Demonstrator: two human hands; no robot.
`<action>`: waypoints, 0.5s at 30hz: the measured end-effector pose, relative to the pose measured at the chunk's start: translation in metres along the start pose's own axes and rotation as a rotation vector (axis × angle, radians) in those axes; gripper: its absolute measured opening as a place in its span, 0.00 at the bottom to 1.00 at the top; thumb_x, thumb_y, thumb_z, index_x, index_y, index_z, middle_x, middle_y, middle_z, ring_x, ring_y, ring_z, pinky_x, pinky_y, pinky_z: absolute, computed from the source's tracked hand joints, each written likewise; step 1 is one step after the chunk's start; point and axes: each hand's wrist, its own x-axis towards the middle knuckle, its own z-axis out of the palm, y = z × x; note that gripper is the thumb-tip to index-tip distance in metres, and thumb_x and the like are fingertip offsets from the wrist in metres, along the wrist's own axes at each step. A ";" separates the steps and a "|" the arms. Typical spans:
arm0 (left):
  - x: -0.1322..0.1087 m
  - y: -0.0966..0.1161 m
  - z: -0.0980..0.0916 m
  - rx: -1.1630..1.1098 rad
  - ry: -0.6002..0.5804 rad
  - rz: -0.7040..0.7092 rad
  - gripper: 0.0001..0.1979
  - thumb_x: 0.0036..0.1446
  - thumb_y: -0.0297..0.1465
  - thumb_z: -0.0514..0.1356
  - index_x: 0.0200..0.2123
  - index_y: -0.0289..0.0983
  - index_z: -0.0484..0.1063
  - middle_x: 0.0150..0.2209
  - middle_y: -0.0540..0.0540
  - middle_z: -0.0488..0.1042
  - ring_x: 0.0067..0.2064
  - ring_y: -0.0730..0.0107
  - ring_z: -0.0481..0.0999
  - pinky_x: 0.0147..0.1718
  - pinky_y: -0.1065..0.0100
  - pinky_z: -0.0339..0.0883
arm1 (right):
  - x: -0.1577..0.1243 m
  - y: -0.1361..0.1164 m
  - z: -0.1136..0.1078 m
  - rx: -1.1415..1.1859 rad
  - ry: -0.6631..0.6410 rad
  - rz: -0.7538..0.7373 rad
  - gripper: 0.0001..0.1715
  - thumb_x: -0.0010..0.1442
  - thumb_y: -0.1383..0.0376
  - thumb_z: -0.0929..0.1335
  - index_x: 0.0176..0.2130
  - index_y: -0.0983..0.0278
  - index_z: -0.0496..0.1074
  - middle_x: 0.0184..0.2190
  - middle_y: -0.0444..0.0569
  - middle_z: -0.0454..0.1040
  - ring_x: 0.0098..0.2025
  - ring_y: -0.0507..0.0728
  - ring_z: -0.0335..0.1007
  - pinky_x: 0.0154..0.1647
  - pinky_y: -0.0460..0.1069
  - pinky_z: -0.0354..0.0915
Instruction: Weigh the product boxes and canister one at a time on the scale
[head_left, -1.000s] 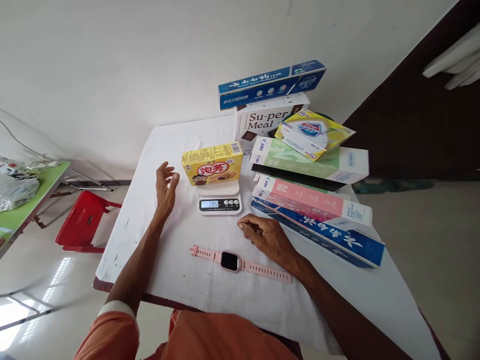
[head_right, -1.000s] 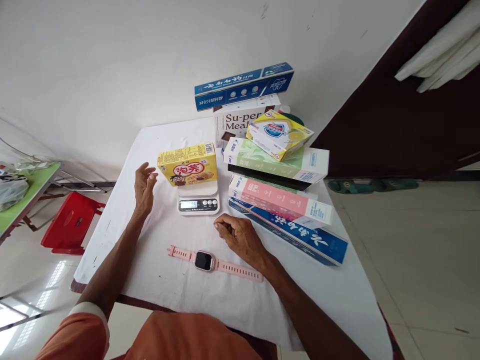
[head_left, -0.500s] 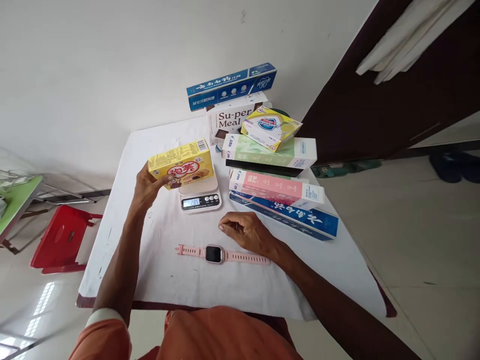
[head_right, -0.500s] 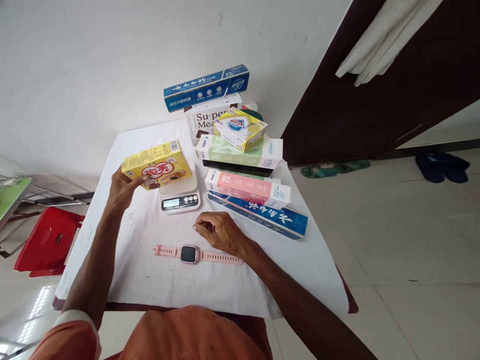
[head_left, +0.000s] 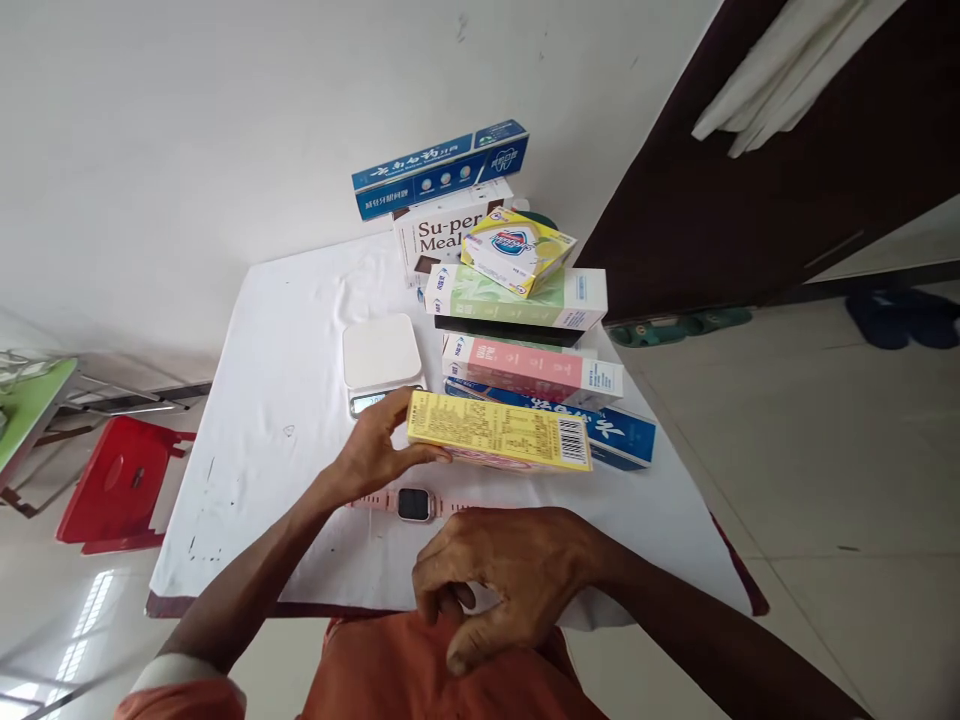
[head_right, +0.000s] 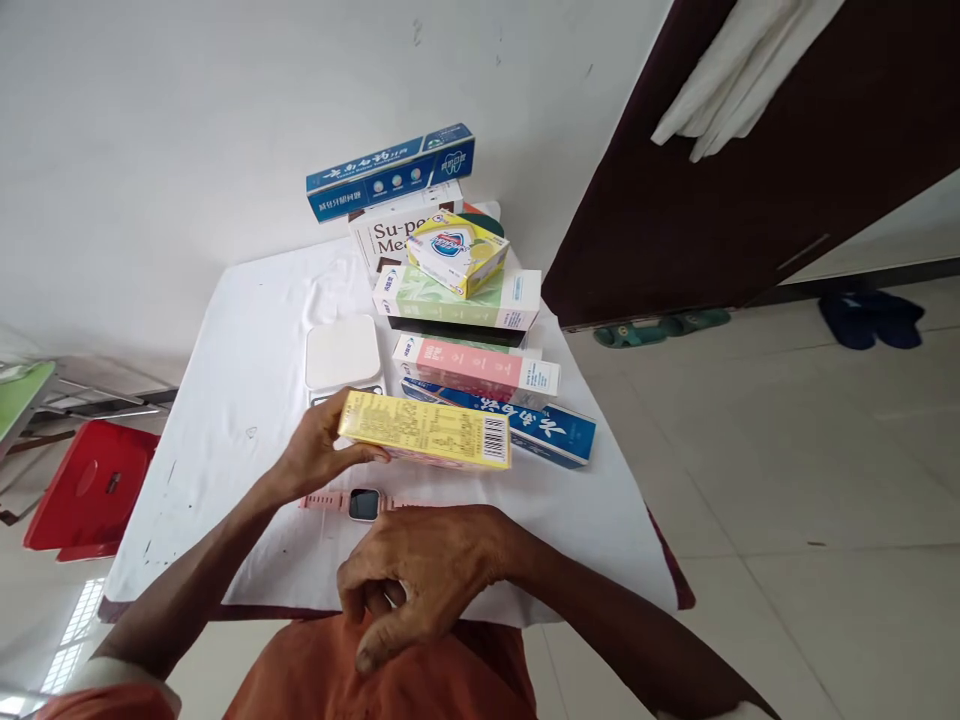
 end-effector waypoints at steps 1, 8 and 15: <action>0.003 -0.004 0.008 0.007 -0.010 0.014 0.27 0.52 0.48 0.74 0.46 0.37 0.75 0.42 0.43 0.81 0.44 0.62 0.82 0.43 0.64 0.78 | 0.000 -0.001 0.001 0.013 -0.008 0.007 0.30 0.59 0.39 0.74 0.38 0.64 0.77 0.29 0.44 0.74 0.30 0.52 0.70 0.36 0.46 0.67; 0.014 -0.024 0.041 0.133 0.026 0.107 0.25 0.58 0.48 0.70 0.50 0.37 0.73 0.45 0.42 0.80 0.45 0.59 0.81 0.44 0.60 0.77 | 0.006 0.005 0.000 0.034 -0.054 0.060 0.33 0.53 0.37 0.75 0.38 0.63 0.77 0.30 0.42 0.75 0.31 0.52 0.72 0.37 0.47 0.67; 0.009 -0.022 0.039 0.369 0.051 0.207 0.35 0.62 0.44 0.68 0.67 0.43 0.61 0.57 0.38 0.74 0.59 0.52 0.75 0.57 0.50 0.74 | -0.010 0.008 -0.009 0.009 0.048 0.113 0.30 0.54 0.41 0.77 0.39 0.64 0.79 0.29 0.44 0.75 0.31 0.53 0.72 0.36 0.48 0.68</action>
